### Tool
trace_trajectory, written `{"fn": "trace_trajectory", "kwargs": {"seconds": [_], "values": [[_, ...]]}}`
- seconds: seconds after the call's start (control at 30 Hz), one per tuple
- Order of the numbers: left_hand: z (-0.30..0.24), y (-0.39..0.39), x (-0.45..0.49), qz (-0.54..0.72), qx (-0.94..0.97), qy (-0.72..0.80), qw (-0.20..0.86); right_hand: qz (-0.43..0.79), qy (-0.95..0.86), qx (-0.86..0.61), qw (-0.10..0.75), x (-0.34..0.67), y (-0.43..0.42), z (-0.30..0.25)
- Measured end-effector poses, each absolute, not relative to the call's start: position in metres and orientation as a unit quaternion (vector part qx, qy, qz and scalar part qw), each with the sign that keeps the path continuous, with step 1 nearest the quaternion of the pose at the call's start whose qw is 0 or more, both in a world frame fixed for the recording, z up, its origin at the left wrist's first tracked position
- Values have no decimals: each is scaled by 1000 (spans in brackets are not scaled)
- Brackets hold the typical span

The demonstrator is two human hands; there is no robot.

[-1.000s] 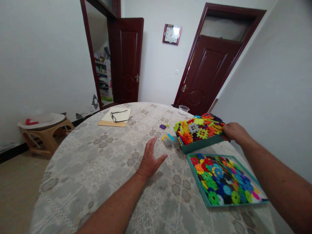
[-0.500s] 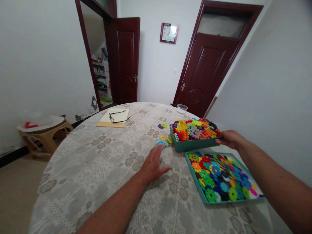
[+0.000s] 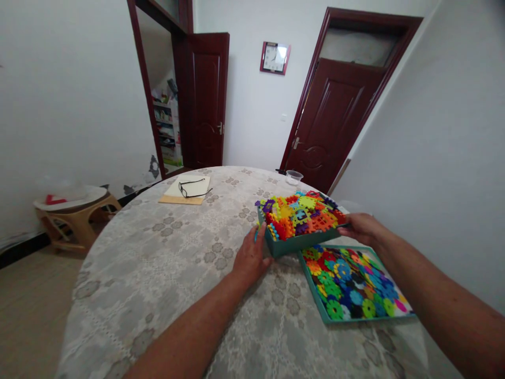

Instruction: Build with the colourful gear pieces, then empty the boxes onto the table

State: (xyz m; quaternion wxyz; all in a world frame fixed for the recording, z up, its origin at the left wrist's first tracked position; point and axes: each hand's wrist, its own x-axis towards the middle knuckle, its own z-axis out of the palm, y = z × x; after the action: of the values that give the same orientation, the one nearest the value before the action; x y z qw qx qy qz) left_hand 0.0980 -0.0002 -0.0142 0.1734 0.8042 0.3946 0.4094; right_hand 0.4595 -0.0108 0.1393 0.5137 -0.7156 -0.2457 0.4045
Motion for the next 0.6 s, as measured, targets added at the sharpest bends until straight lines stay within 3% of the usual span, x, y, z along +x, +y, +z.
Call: {"fn": "trace_trajectory", "kwargs": {"seconds": [0.47, 0.6], "values": [[28, -25, 1, 398, 889, 222, -50, 502, -287, -679, 452, 392, -47, 162], [40, -48, -34, 418, 882, 206, -72, 502, -324, -677, 430, 362, -61, 162]]}}
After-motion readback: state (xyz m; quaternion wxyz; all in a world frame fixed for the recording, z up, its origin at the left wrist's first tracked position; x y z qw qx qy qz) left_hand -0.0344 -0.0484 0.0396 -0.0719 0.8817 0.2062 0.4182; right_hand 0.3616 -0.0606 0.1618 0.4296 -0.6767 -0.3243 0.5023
